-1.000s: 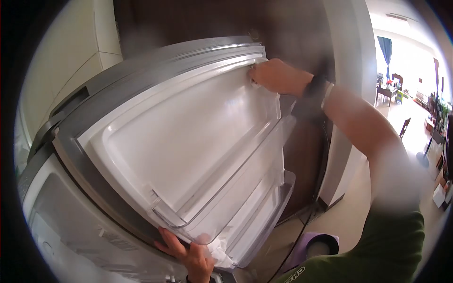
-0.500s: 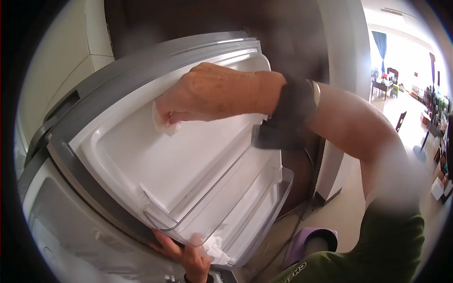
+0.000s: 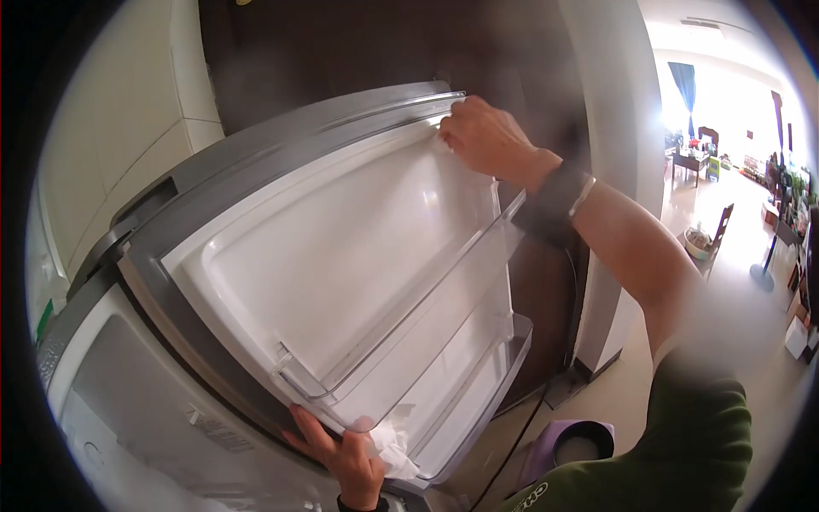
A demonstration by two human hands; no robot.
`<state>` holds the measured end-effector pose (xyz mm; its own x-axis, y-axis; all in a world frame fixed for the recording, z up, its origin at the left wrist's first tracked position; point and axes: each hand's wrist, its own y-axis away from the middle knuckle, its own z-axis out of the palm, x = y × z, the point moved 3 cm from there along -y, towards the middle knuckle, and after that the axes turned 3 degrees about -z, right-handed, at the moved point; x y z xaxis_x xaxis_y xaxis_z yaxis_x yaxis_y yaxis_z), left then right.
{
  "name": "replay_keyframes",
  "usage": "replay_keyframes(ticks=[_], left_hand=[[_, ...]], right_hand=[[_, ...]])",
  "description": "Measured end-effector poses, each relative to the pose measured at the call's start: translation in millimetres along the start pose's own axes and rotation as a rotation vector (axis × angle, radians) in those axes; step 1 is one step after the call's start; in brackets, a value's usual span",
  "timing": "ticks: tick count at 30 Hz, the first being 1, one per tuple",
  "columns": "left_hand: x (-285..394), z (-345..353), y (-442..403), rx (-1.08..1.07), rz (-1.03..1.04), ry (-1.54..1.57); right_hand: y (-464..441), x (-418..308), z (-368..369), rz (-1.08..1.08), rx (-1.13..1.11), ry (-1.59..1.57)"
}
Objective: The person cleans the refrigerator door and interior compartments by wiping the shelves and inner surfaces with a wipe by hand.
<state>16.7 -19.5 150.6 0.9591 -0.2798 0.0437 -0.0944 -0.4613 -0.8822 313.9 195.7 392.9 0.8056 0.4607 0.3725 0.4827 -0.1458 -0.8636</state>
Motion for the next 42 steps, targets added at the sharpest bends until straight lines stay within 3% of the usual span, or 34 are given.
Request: replay_keyframes(ticks=[4, 5, 8, 9, 12, 16, 18, 19, 22, 25, 28, 31, 35, 37, 39, 42], left_hand=[[-7.7, 0.3, -2.1, -0.026, -0.024, 0.030], [-3.5, -1.2, -3.0, -0.020, -0.024, 0.025], [6.0, -2.9, -0.4, 0.002, -0.011, 0.017], [7.9, -3.2, -0.6, 0.009, -0.003, 0.013], [-2.2, 7.0, 13.9, -0.008, -0.060, 0.021], [1.7, 11.3, 17.8, 0.021, -0.062, 0.000], [4.9, 11.3, 15.7, 0.071, -0.097, 0.105], [3.9, 10.4, 16.6, 0.068, -0.040, 0.013], [4.7, 7.9, 20.2, -0.105, -0.005, -0.138], [4.0, 6.0, 14.2, -0.097, -0.031, -0.091], [3.5, 5.6, 6.0, -0.081, 0.031, -0.198], [-4.8, 8.1, 15.1, -0.111, -0.150, -0.008], [2.0, 2.5, 14.1, -0.113, -0.158, 0.021], [0.4, 2.4, 12.2, -0.113, -0.081, -0.032], [2.7, 3.1, 10.0, -0.085, -0.034, -0.040], [4.7, 3.1, 7.1, -0.081, -0.005, -0.048]], right_hand=[[-6.4, 26.8, -10.6, 0.198, 0.304, 0.009], [-4.4, 47.2, -9.0, 0.309, 0.283, -0.009], [23.0, 77.2, 20.4, 0.428, -0.184, -0.334], [40.9, 77.0, 33.3, 0.584, -0.375, -0.665], [94.2, 69.1, 75.0, 0.745, -0.361, -1.131], [144.6, 55.0, 95.1, 0.733, -0.318, -1.347], [164.1, 35.6, 94.8, 0.665, -0.264, -1.230], [171.3, 28.3, 96.9, 0.622, -0.237, -1.172], [209.7, 19.0, 134.4, 0.654, -0.417, -0.913], [239.1, -8.4, 128.8, 0.603, -0.252, -0.626], [251.9, -40.8, 96.2, 0.715, -0.242, -0.312], [258.8, -75.9, 64.4, 0.794, 0.115, -0.434], [239.7, -99.5, 78.9, 1.137, 0.103, -0.779], [224.9, -105.5, 108.9, 1.246, 0.259, -0.869], [188.6, -123.6, 99.3, 1.154, 0.380, -1.031], [161.4, -176.7, 153.8, 1.184, 0.764, -1.556]])
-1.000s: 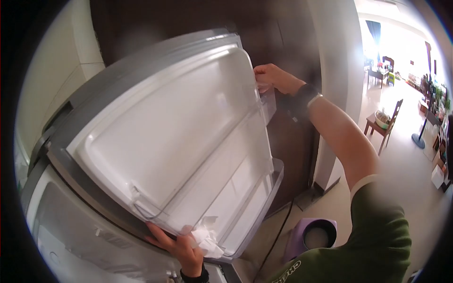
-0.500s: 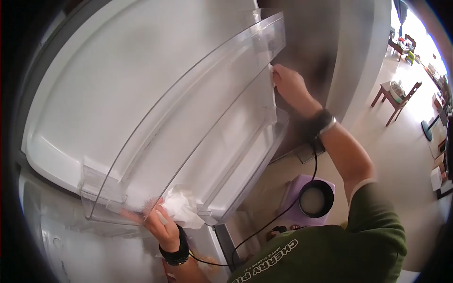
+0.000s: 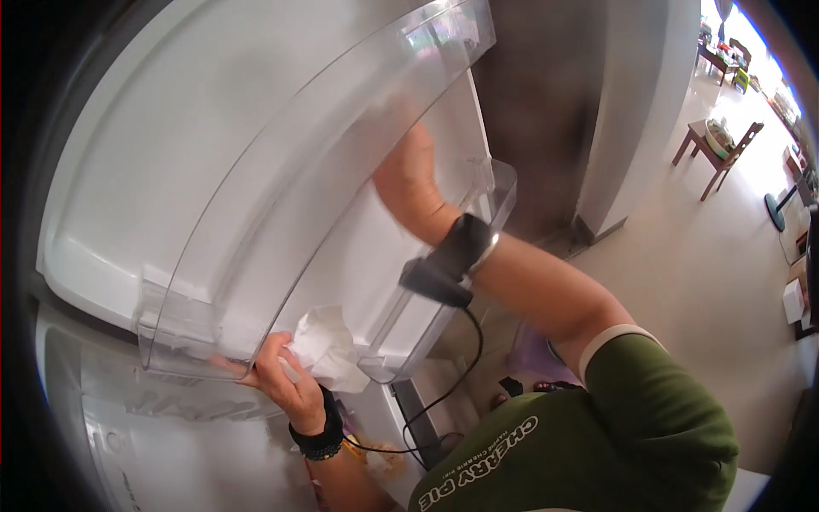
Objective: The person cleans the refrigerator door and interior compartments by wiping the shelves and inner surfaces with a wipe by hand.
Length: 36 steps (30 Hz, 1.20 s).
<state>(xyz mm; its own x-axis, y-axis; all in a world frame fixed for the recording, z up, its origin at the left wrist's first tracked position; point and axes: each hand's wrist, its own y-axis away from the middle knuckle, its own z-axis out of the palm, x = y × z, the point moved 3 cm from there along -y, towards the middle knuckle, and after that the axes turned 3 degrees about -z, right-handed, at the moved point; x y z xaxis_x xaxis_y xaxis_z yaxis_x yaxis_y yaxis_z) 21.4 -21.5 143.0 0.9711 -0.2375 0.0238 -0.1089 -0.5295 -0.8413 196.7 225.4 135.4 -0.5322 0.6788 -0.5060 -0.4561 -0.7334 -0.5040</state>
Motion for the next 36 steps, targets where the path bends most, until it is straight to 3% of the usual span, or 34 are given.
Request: replay_keyframes(ticks=[2, 3, 4, 6, 10, 13, 14, 16, 19, 22, 23, 25, 28, 31, 36], left_hand=[[-1.6, 0.5, -0.7, 0.009, 0.009, -0.011], [-2.9, 1.8, -0.8, 0.019, 0.013, -0.018], [-2.3, 2.2, 0.7, 0.019, 0.020, -0.024], [-2.0, 3.8, 1.2, 0.056, -0.027, 0.053], [-3.1, 1.0, 0.5, 0.015, -0.009, 0.032], [-6.6, 0.2, 6.0, 0.012, -0.012, 0.072], [-5.2, 1.3, 4.7, 0.020, -0.017, 0.075], [-3.6, 2.6, -0.5, 0.022, -0.013, 0.086], [-7.5, 5.1, 1.5, 0.062, 0.001, 0.127], [-11.4, 6.3, 2.7, 0.060, 0.006, 0.093], [-11.0, 5.5, 3.1, 0.047, 0.006, 0.085], [-8.7, 1.7, 1.1, 0.014, 0.004, 0.076], [-13.9, 4.9, 7.3, -0.032, -0.073, 0.113], [-16.0, 9.4, 9.3, 0.057, -0.096, 0.196], [-4.9, 3.1, -3.2, 0.083, 0.015, 0.070]], right_hand=[[49.1, -48.6, 17.5, -0.224, -0.354, 0.619], [76.7, -52.1, 32.9, -0.428, -0.500, 0.766], [106.0, -61.0, 43.5, -0.629, -0.625, 0.631], [138.3, -75.9, 56.9, -0.626, -0.964, 0.596], [103.1, -79.7, 35.6, -0.916, -1.003, 0.683], [66.5, -63.0, -2.3, -0.923, -0.927, 1.014], [23.4, -59.1, -41.5, -0.581, -0.706, 1.269], [-1.5, -60.6, -69.8, -0.532, -0.689, 1.392], [7.0, -44.3, -105.6, -0.408, -1.039, 1.710], [9.4, -27.7, -120.7, -0.492, -1.196, 1.809], [8.9, -21.4, -123.3, -0.395, -1.280, 1.814], [10.2, -10.0, -129.1, -0.188, -1.438, 1.814], [17.6, -4.1, -117.1, -0.224, -1.524, 1.719], [45.7, -17.1, -89.4, -0.133, -1.539, 1.612], [122.6, -1.5, -65.9, -0.089, -1.772, 1.074]])
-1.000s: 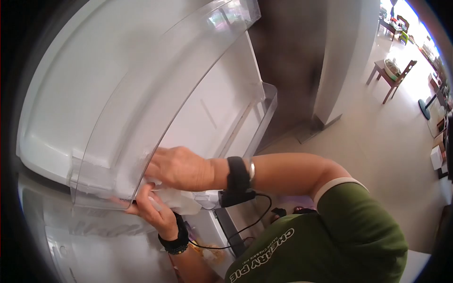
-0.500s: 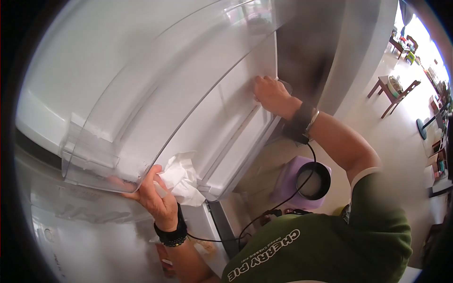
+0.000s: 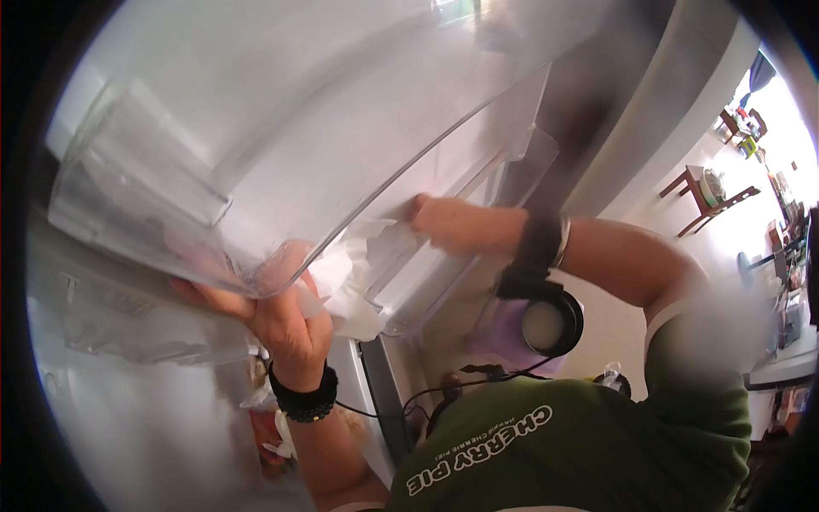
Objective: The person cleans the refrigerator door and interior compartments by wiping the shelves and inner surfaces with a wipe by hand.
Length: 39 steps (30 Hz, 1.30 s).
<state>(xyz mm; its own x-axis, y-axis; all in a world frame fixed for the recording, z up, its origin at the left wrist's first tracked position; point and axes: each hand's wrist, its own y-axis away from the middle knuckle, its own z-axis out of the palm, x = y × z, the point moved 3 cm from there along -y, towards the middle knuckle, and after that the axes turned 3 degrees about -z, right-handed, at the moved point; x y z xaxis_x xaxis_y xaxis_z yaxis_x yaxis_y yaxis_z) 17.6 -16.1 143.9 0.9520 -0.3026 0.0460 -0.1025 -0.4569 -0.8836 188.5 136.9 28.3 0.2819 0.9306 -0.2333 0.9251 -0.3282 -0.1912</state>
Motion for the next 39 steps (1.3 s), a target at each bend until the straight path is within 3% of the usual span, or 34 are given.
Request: replay_keyframes(ticks=[2, 5, 8, 14, 22, 24, 26, 29, 35, 39], left_hand=[[-2.7, -1.9, 1.9, -0.034, 0.000, 0.008], [-2.4, -1.0, -3.2, 0.002, 0.003, 0.032], [-3.4, -2.1, -6.0, -0.012, 0.027, -0.008], [-2.0, -1.6, -5.0, 0.041, -0.020, -0.034], [5.5, -7.5, -13.3, 0.024, -0.014, -0.024], [7.4, -7.6, -15.1, 0.018, -0.019, -0.032], [1.5, -4.4, -6.6, 0.046, -0.025, -0.012], [-4.0, -5.0, -2.1, 0.006, 0.009, -0.001], [-0.6, -5.0, -7.9, -0.018, 0.016, -0.019], [-2.3, -4.4, -6.4, -0.008, 0.017, -0.027]], right_hand=[[-16.5, -36.2, 9.4, -0.167, 0.076, -0.082], [-34.0, -90.5, -9.4, -0.096, 0.132, -0.463], [-35.2, -84.2, -10.5, -0.208, -0.110, -0.230], [-15.2, -70.9, -12.3, -0.059, -0.435, -0.549], [7.2, -2.5, -41.0, 0.044, -0.653, -0.121], [34.0, 31.8, -59.7, 0.158, -0.429, -0.150], [52.4, 53.1, -69.7, 0.331, -0.238, 0.139], [78.5, 93.8, -69.7, 0.327, -0.139, 0.367], [70.2, 63.5, -95.0, 0.471, -0.304, 0.263], [77.2, 94.4, -79.9, 0.392, -0.076, 0.382]])
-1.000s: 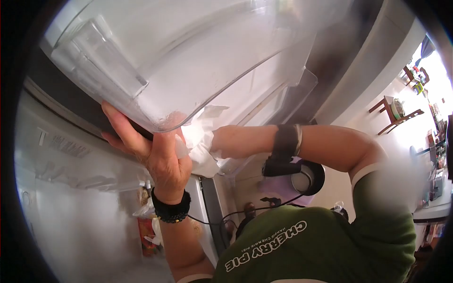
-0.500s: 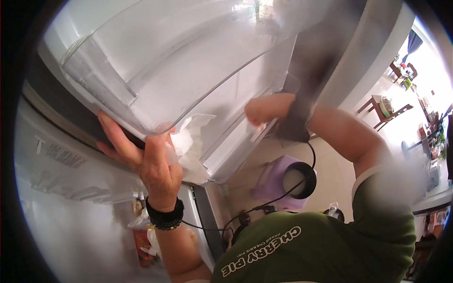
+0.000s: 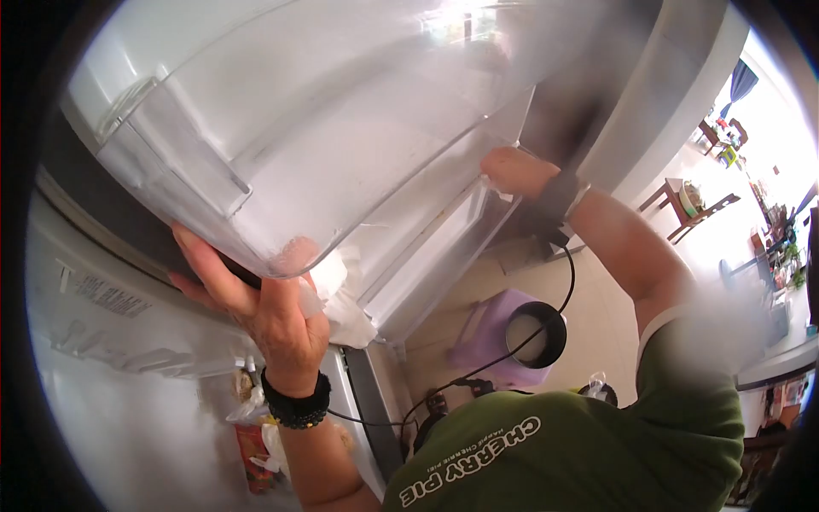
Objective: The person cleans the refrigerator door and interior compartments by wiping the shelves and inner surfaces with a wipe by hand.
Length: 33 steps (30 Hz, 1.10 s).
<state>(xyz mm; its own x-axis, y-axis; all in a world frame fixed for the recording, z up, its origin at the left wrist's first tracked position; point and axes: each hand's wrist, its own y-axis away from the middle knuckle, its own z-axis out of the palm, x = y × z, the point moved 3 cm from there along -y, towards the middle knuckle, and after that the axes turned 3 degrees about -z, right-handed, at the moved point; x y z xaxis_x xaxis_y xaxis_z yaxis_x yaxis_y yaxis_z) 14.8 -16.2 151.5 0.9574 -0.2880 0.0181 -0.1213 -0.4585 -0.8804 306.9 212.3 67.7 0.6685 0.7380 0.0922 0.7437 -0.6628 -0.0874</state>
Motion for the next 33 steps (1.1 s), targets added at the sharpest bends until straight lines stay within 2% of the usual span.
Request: replay_keyframes(ticks=[2, 5, 8, 9, 10, 11, 12, 13, 15, 18, 20, 21, 22, 23, 25, 27, 30, 33], left_hand=[[-1.0, 0.2, -1.0, -0.007, 0.007, -0.011], [-1.9, 1.2, 1.4, -0.021, -0.004, -0.015], [-0.6, 4.0, 1.8, 0.006, -0.008, 0.022], [-0.6, 4.1, 2.9, -0.003, -0.006, 0.027], [-0.5, 4.3, 3.9, -0.012, -0.005, 0.032], [-0.5, 4.5, 4.9, -0.021, -0.004, 0.037], [0.7, 2.4, 4.3, -0.035, -0.005, 0.027], [-0.7, 2.8, 5.5, -0.034, -0.013, 0.036], [-3.5, 3.3, 7.9, -0.033, -0.029, 0.054], [-0.7, 3.4, 7.7, -0.012, -0.004, 0.015], [-2.0, 2.1, 7.2, -0.044, 0.007, 0.002], [-2.4, 1.0, 8.3, -0.058, 0.008, -0.008], [-1.9, 0.6, 9.2, -0.055, 0.002, -0.017], [-1.6, 1.5, 8.3, -0.047, -0.004, -0.028], [-0.2, 1.5, 5.9, -0.013, -0.010, -0.035], [1.4, 2.2, 4.8, 0.012, -0.002, -0.030], [1.9, 1.5, 5.0, -0.029, 0.032, -0.055], [1.8, 5.9, 4.5, 0.096, 0.016, -0.021]], right_hand=[[-4.0, -3.7, -5.4, 0.114, 0.145, 0.045], [-15.3, -10.0, 12.0, 0.099, 0.122, 0.081], [-26.9, -45.0, 12.7, -0.135, 0.211, -0.293], [-34.1, -69.1, 9.3, -0.087, 0.009, -0.367], [-42.0, -94.6, 15.3, -0.172, -0.052, -0.439], [-38.8, -123.9, 9.7, -0.322, 0.040, -0.614], [-41.3, -151.8, 16.0, -0.432, 0.061, -0.650], [-40.0, -176.7, 7.8, -0.562, -0.039, -0.639], [-38.4, -217.3, 5.3, -0.578, -0.137, -0.713], [-34.0, -210.1, 4.9, -0.673, 0.015, -0.783], [-25.5, -172.8, 6.6, -0.670, 0.207, -0.756], [-27.7, -154.4, 9.1, -0.522, 0.032, -0.490], [-22.3, -124.8, 11.9, -0.573, 0.242, -0.458], [-19.3, -95.9, 21.1, -0.506, 0.360, -0.221], [-18.5, -59.1, -0.7, -0.128, -0.068, -0.123], [-1.5, -28.9, 6.7, -0.259, 0.347, 0.181], [-13.7, -4.2, 6.5, 0.090, 0.102, 0.304], [-2.2, -3.3, -12.3, 0.183, 0.215, 0.353]])
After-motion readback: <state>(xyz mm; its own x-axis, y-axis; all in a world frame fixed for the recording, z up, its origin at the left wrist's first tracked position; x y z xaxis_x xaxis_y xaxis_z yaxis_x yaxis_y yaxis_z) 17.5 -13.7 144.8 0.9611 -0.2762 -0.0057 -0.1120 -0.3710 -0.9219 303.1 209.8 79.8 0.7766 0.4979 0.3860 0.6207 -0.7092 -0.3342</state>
